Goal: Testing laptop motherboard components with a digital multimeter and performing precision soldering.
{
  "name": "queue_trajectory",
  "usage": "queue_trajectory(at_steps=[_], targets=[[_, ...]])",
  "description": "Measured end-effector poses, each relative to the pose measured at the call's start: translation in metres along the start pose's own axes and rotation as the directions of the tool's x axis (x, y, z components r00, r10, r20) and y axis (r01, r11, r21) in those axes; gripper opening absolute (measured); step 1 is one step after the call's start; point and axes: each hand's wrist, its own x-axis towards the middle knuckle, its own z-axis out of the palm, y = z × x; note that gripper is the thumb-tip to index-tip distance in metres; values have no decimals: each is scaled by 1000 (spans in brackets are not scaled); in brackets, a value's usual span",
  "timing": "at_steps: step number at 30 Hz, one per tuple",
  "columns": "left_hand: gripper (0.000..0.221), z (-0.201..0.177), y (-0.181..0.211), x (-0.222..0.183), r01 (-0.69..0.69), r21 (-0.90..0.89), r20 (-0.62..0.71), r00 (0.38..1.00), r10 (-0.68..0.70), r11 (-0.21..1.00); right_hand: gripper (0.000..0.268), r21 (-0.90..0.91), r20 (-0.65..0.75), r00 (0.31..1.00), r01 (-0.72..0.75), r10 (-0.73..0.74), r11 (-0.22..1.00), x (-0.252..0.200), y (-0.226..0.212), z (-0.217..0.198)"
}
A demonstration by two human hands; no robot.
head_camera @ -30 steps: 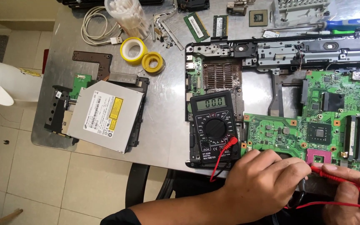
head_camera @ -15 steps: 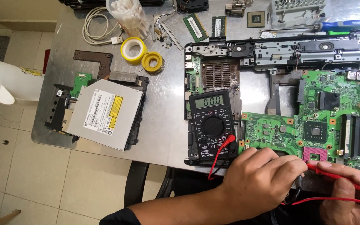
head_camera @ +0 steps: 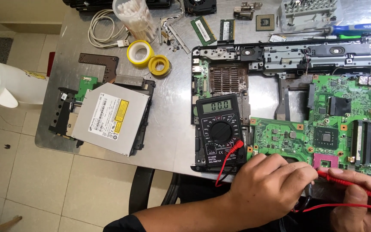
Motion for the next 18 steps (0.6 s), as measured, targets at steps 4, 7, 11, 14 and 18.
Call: queue_trajectory(at_steps=[4, 7, 11, 14, 18], targets=[[9, 1, 0, 1, -11, 10, -8, 1000, 11, 1000, 10, -7, -11, 1000, -15, 15, 1000, 1, -13, 5], [8, 2, -1, 0, -16, 9, -14, 1000, 16, 1000, 10, -36, 29, 998, -46, 47, 998, 2, -13, 1], [7, 1, 0, 1, -13, 6, -15, 1000, 13, 1000, 11, -2, 20, 1000, 23, -23, 1000, 0, 5, -4], [7, 0, 0, 0, -16, 6, -17, 1000, 16, 1000, 10, 9, -16, 1000, 5, -4, 1000, 0, -8, 6], [9, 0, 0, 1, -13, -6, -13, 1000, 13, 1000, 11, 24, -23, 1000, 7, -7, 1000, 0, -4, 5]])
